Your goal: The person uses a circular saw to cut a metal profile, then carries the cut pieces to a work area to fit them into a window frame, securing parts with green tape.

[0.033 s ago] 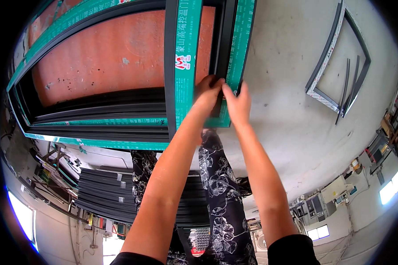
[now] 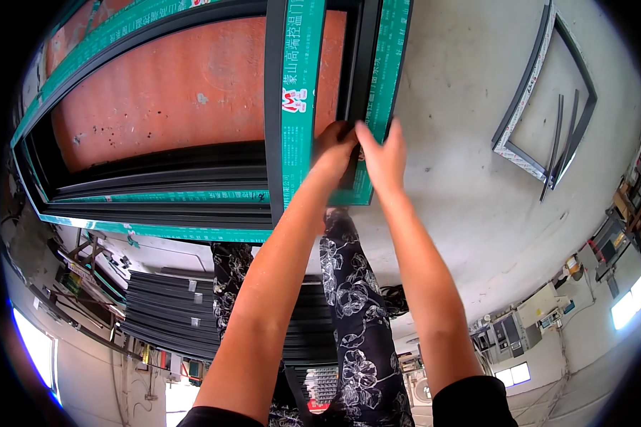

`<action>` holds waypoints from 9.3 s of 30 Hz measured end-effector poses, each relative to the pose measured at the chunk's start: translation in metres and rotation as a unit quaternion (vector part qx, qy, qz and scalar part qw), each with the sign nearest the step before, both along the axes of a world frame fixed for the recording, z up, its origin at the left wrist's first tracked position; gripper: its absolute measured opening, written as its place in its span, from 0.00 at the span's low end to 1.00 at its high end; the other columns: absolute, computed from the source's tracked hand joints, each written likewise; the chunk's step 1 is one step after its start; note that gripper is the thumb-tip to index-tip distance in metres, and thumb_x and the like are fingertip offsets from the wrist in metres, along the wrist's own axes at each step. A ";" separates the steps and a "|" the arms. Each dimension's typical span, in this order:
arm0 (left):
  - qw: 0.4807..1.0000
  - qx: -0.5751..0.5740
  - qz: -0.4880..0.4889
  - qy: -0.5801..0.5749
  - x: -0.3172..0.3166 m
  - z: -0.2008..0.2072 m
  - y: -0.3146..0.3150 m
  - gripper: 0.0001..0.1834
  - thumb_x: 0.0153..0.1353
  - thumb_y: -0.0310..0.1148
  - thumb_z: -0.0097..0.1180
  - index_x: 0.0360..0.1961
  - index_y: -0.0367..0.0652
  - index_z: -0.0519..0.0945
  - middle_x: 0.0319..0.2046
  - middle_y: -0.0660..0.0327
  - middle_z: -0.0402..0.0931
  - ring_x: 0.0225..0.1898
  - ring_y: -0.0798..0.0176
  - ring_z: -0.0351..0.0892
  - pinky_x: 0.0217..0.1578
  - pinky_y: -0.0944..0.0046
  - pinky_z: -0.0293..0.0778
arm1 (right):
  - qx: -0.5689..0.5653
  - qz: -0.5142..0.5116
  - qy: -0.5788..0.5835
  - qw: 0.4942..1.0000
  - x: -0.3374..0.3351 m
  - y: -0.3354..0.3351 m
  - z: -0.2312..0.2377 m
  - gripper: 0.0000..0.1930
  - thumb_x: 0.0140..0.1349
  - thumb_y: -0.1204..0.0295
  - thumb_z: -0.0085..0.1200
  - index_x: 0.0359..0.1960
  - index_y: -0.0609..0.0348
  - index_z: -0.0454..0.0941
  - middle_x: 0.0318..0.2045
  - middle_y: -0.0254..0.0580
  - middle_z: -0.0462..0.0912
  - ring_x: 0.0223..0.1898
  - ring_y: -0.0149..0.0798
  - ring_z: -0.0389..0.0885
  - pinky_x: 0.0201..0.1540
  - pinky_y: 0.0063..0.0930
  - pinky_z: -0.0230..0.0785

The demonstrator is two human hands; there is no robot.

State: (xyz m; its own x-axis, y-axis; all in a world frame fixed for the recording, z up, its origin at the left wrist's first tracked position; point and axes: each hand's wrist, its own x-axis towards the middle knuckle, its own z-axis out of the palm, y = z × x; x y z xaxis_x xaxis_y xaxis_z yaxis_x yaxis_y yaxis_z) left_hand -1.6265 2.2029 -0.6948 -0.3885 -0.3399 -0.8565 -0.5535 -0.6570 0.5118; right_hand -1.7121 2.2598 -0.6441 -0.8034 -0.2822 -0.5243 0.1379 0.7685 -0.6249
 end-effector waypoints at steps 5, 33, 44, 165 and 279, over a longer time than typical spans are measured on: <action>0.999 -0.028 0.019 0.002 0.000 -0.009 0.008 0.20 0.61 0.39 0.61 0.46 0.33 0.77 0.42 0.49 0.81 0.43 0.55 0.80 0.47 0.59 0.73 | 0.147 0.029 0.112 0.982 -0.040 -0.075 -0.012 0.30 0.48 0.55 0.70 0.37 0.70 0.68 0.34 0.62 0.81 0.40 0.60 0.82 0.41 0.46 0.73; 0.983 -0.164 -0.060 -0.064 0.012 0.006 0.045 0.20 0.54 0.36 0.66 0.41 0.32 0.76 0.39 0.44 0.78 0.41 0.44 0.77 0.44 0.53 0.72 | 0.316 0.172 0.285 0.888 -0.119 -0.176 -0.036 0.53 0.47 0.65 0.69 0.68 0.78 0.47 0.54 0.59 0.70 0.50 0.48 0.76 0.46 0.32 0.79; 0.974 -0.212 -0.057 -0.056 0.013 0.007 0.046 0.21 0.53 0.36 0.66 0.40 0.31 0.75 0.38 0.41 0.77 0.41 0.39 0.77 0.43 0.51 0.72 | 0.238 0.188 0.289 0.908 -0.119 -0.162 -0.036 0.56 0.43 0.65 0.70 0.68 0.79 0.45 0.52 0.61 0.71 0.48 0.52 0.78 0.46 0.34 0.78; 0.998 -0.049 -0.005 -0.030 0.045 -0.003 0.052 0.19 0.67 0.38 0.55 0.55 0.38 0.78 0.46 0.57 0.81 0.48 0.65 0.77 0.52 0.66 0.68 | 0.075 0.153 0.023 0.985 -0.144 -0.123 -0.043 0.51 0.41 0.52 0.77 0.56 0.76 0.57 0.51 0.64 0.76 0.51 0.52 0.80 0.55 0.41 0.75; 0.928 -0.158 -0.180 -0.287 1.061 0.355 -0.440 0.20 0.53 0.40 0.60 0.47 0.46 0.80 0.55 0.51 0.71 0.58 0.45 0.69 0.52 0.47 0.69 | -0.089 0.522 -0.082 0.844 0.958 -0.610 0.099 0.18 0.59 0.61 0.58 0.45 0.62 0.76 0.39 0.55 0.80 0.42 0.57 0.79 0.45 0.44 0.72</action>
